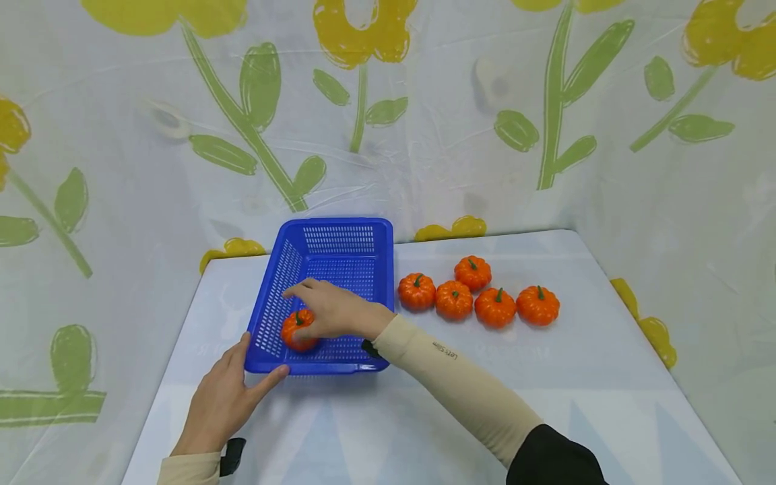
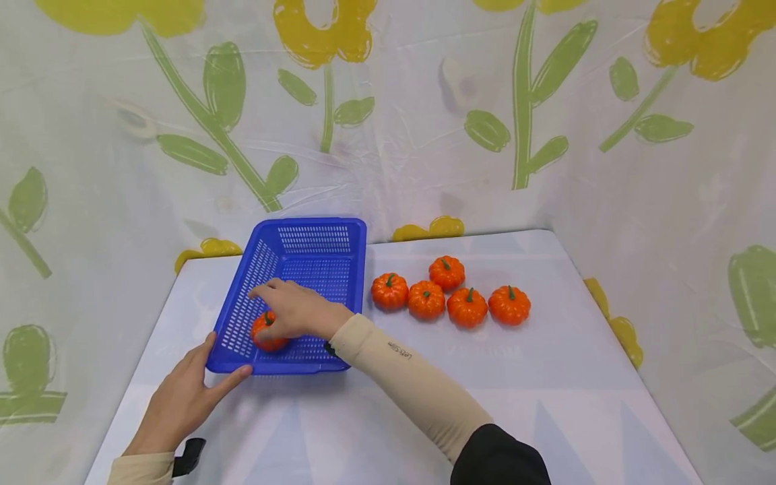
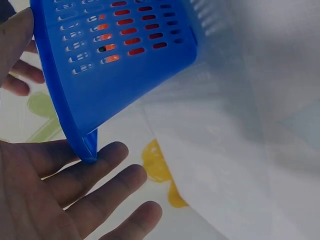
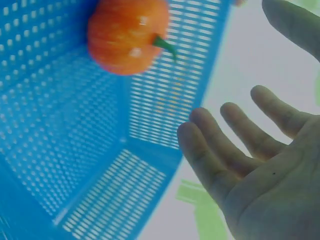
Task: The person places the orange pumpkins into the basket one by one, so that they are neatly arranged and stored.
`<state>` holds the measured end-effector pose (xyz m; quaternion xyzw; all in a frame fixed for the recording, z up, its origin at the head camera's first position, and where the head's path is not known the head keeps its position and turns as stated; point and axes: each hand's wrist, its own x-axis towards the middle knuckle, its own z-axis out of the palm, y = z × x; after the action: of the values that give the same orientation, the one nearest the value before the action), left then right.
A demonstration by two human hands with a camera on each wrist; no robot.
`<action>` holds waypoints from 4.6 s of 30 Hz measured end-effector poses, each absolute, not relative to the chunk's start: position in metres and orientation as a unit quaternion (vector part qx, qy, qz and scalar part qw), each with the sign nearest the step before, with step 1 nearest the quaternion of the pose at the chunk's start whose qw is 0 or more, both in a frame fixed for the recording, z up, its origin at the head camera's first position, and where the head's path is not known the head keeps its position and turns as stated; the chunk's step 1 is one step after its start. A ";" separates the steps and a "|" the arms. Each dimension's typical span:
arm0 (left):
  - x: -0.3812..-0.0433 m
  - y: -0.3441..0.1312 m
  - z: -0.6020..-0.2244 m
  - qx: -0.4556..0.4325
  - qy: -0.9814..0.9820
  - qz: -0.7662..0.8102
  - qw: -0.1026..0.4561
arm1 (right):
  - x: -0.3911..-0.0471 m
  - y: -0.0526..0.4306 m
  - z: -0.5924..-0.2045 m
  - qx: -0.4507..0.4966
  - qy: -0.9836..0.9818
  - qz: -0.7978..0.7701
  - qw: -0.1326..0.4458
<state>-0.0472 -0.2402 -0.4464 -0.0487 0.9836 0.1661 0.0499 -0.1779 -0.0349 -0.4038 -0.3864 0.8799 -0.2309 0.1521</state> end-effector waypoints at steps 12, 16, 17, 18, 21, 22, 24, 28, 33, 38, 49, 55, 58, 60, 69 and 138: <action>-0.049 -0.240 -0.446 -0.084 0.972 0.202 0.087 | -0.150 0.016 -0.369 -0.414 0.843 -0.335 0.069; -0.050 -0.239 -0.447 -0.083 0.971 0.208 0.088 | -0.149 0.042 -0.367 -0.389 0.844 -0.366 0.052; -0.050 -0.239 -0.447 -0.086 0.970 0.209 0.090 | -0.149 0.048 -0.368 -0.382 0.843 -0.374 0.050; -0.050 -0.239 -0.447 -0.090 0.969 0.209 0.092 | -0.149 0.054 -0.369 -0.374 0.843 -0.383 0.049; -0.050 -0.239 -0.446 -0.099 0.968 0.208 0.098 | -0.150 0.071 -0.377 -0.357 0.842 -0.402 0.045; -0.050 -0.239 -0.446 -0.100 0.968 0.208 0.098 | -0.151 0.076 -0.379 -0.352 0.841 -0.408 0.043; -0.051 -0.239 -0.445 -0.101 0.967 0.212 0.100 | -0.153 0.087 -0.382 -0.343 0.842 -0.414 0.035; -0.052 -0.240 -0.446 -0.101 0.965 0.220 0.099 | -0.158 0.109 -0.386 -0.329 0.851 -0.410 0.018; -0.053 -0.241 -0.445 -0.100 0.966 0.220 0.096 | -0.162 0.144 -0.389 -0.297 0.861 -0.412 -0.010; -0.054 -0.241 -0.446 -0.102 0.965 0.221 0.096 | -0.157 0.187 -0.389 -0.236 0.875 -0.419 -0.061; -0.052 -0.241 -0.451 -0.107 0.964 0.224 0.098 | -0.147 0.274 -0.407 -0.074 0.912 -0.393 -0.088; -0.050 -0.242 -0.451 -0.108 0.963 0.226 0.097 | -0.138 0.308 -0.427 0.016 0.921 -0.387 -0.048; -0.050 -0.241 -0.451 -0.106 0.963 0.227 0.095 | -0.136 0.322 -0.441 0.027 0.925 -0.377 -0.041; -0.050 -0.241 -0.451 -0.105 0.964 0.228 0.092 | -0.135 0.329 -0.450 0.032 0.931 -0.361 -0.037; -0.047 -0.244 -0.453 -0.102 0.966 0.224 0.077 | -0.137 0.336 -0.481 0.069 0.937 -0.343 -0.015; -0.047 -0.242 -0.453 -0.078 0.967 0.235 0.061 | -0.129 0.341 -0.480 0.131 0.897 -0.395 -0.145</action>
<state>-0.0469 -0.2416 -0.4526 -0.0784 0.9669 0.2350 0.0607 -0.1293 0.3414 -0.4802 0.1314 0.8974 -0.3952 -0.1455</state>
